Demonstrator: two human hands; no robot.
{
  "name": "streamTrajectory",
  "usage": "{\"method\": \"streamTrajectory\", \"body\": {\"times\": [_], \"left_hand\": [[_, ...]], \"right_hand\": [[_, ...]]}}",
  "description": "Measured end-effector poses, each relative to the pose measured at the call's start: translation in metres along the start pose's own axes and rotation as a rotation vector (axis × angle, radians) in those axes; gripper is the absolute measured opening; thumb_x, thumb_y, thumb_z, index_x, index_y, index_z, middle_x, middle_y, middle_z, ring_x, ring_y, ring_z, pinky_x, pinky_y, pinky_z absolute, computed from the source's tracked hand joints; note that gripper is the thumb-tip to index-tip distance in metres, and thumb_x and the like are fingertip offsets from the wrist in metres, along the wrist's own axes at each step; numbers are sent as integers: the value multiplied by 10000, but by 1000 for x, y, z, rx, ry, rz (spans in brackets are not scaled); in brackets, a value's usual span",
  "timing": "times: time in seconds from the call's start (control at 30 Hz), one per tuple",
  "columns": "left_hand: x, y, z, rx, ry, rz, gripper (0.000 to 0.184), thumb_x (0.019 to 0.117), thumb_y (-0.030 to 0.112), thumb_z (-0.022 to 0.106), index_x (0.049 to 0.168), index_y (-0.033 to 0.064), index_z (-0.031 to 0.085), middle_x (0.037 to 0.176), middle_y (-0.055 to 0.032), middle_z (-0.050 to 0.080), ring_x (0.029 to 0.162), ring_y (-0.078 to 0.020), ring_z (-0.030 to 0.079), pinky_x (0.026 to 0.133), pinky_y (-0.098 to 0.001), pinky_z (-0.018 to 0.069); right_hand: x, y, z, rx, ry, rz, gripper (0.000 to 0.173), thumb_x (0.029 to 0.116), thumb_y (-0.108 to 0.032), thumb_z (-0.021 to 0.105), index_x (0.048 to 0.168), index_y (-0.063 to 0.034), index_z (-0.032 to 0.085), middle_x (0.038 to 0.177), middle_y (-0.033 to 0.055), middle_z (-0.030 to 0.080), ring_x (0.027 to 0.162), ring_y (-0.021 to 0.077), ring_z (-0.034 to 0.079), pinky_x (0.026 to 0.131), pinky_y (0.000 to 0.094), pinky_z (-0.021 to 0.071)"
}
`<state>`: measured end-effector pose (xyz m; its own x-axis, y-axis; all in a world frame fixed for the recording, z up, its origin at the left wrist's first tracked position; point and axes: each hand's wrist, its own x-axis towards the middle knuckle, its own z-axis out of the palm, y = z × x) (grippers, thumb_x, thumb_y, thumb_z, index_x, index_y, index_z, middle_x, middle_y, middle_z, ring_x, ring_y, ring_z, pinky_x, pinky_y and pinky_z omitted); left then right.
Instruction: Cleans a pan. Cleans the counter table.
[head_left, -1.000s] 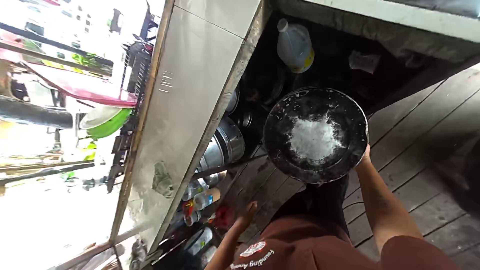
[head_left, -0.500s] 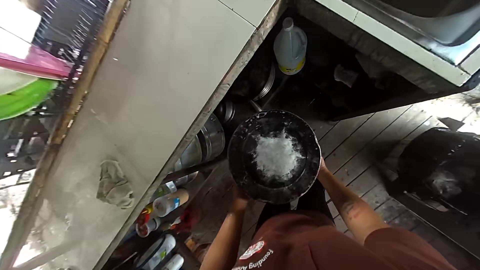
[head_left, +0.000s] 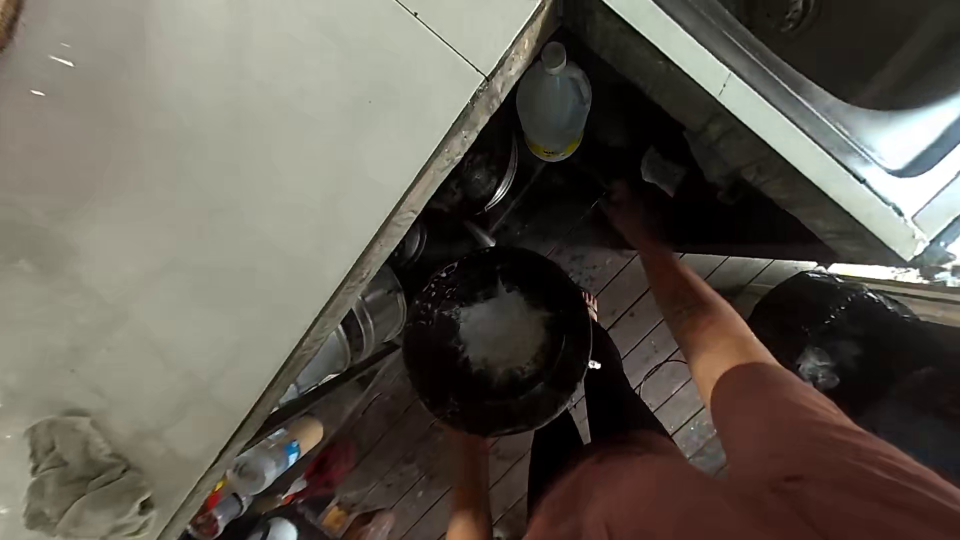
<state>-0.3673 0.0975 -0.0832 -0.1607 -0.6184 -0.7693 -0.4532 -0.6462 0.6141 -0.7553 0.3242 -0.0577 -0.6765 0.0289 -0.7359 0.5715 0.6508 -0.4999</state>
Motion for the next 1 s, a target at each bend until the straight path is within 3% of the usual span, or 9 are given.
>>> {"method": "streamTrajectory", "body": {"times": [0.1, 0.23, 0.37, 0.43, 0.53, 0.67, 0.83, 0.9, 1.0], "left_hand": [[4, -8, 2, -8, 39, -18, 470, 1123, 410, 190, 1320, 119, 502, 1058, -53, 639, 911, -134, 630, 755, -372, 566], [-6, -10, 11, -93, 71, -113, 469, 1117, 425, 167, 1135, 150, 546, 876, -6, 651, 773, -107, 649, 651, -334, 575], [-8, -11, 14, -94, 19, -188, 496, 1118, 403, 130, 1148, 128, 542, 879, -21, 654, 768, -123, 648, 662, -342, 573], [-5, -12, 15, -48, 16, -176, 477, 1124, 383, 155, 1185, 111, 542, 918, -37, 656, 798, -131, 648, 691, -356, 573], [-2, -8, 20, 53, -9, -80, 427, 1133, 287, 204, 1299, 37, 507, 1050, -93, 623, 911, -148, 609, 799, -370, 548], [-4, 3, 29, 160, -22, -14, 518, 1134, 384, 183, 1364, 49, 504, 1128, -102, 642, 969, -130, 622, 838, -358, 551], [-16, 29, 47, 609, -81, 150, 374, 1102, 140, 398, 1406, -58, 491, 1269, -227, 616, 1120, -225, 608, 989, -418, 501], [-17, 39, 60, 619, -134, 189, 348, 1083, 109, 430, 1382, -54, 503, 1210, -196, 630, 1057, -179, 614, 949, -374, 514], [-20, 57, 100, 240, -206, 80, 382, 1134, 218, 214, 1294, 35, 507, 1003, -56, 614, 863, -69, 597, 773, -267, 533]], "right_hand": [[48, -51, -29, 64, 247, -190, 722, 1013, -235, 654, 1557, 68, 288, 1580, 308, 346, 1483, 399, 348, 1221, 474, 297], [83, -86, -42, -100, 224, -239, 712, 1003, -444, 635, 1521, -4, 427, 1499, 253, 498, 1416, 370, 461, 1176, 529, 340], [109, -85, -38, -365, 97, -425, 561, 1031, -408, 604, 1384, 24, 544, 1386, 245, 576, 1321, 361, 537, 1133, 530, 379], [142, -53, -14, -415, 274, -672, 550, 1050, -445, 530, 1278, 48, 623, 1244, 282, 640, 1180, 409, 621, 1037, 561, 460], [96, -74, -25, -289, 53, -362, 586, 1120, -350, 403, 1507, 89, 398, 1529, 329, 418, 1453, 442, 388, 1204, 547, 274], [45, -46, -39, 14, 321, -185, 524, 1094, -333, 489, 1415, 79, 526, 1400, 318, 560, 1350, 431, 520, 1152, 561, 359], [17, 65, -44, 57, 610, -129, 564, 1058, -474, 515, 1337, 6, 614, 1278, 280, 639, 1224, 435, 599, 1053, 606, 436], [29, 105, -43, -7, 727, -116, 591, 1070, -482, 464, 1315, 30, 628, 1248, 309, 648, 1198, 471, 615, 1038, 629, 441], [37, 131, -50, 89, 823, -19, 541, 1079, -396, 474, 1320, 67, 617, 1273, 293, 649, 1254, 387, 606, 1121, 482, 413]]}}
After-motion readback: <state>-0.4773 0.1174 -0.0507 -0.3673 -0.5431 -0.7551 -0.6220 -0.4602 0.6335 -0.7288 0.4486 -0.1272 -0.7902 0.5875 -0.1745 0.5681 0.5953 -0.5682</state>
